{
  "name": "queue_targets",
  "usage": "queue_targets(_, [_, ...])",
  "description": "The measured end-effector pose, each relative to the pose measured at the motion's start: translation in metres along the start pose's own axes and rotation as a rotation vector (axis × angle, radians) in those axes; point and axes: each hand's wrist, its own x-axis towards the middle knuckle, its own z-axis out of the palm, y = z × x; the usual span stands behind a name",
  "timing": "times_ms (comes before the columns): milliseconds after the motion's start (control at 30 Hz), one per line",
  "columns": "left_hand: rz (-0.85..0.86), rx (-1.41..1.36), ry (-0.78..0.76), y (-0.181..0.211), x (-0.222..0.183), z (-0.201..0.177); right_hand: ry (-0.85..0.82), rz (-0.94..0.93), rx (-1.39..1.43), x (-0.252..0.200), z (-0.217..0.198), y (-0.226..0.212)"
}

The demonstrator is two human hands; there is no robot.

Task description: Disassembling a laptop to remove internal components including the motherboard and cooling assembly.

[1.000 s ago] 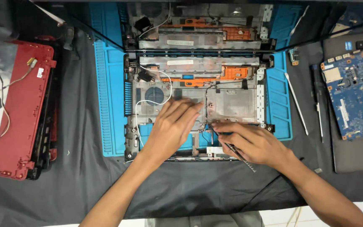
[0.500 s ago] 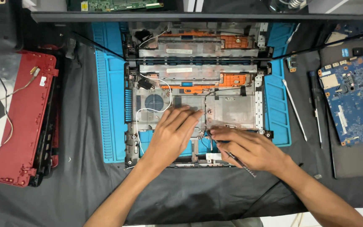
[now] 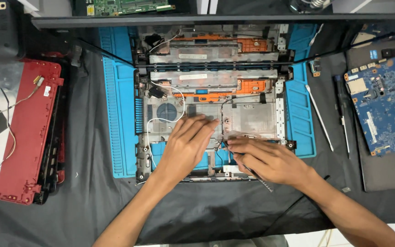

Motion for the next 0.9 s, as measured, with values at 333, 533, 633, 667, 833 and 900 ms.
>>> queue_targets(333, [0.047,-0.009,-0.034,0.003,0.003,-0.004,0.035,-0.003,-0.055,-0.003,0.004,0.0])
queue_targets(533, [0.107,0.029,-0.032,0.016,0.007,-0.009,0.04,0.009,-0.035,-0.001,0.001,0.0])
queue_targets(633, [0.142,0.051,-0.02,0.012,0.001,-0.001,0.047,0.031,-0.008,-0.005,0.006,0.002])
queue_targets(667, [0.141,0.051,-0.02,0.011,0.0,0.0,0.047,0.031,-0.008,-0.006,0.006,0.003])
queue_targets(833, [0.098,0.065,-0.055,0.008,0.0,0.001,0.064,0.094,0.065,-0.009,0.007,0.005])
queue_targets(900, [0.096,0.07,-0.063,0.008,0.0,0.002,0.048,0.12,0.093,-0.011,0.007,0.006])
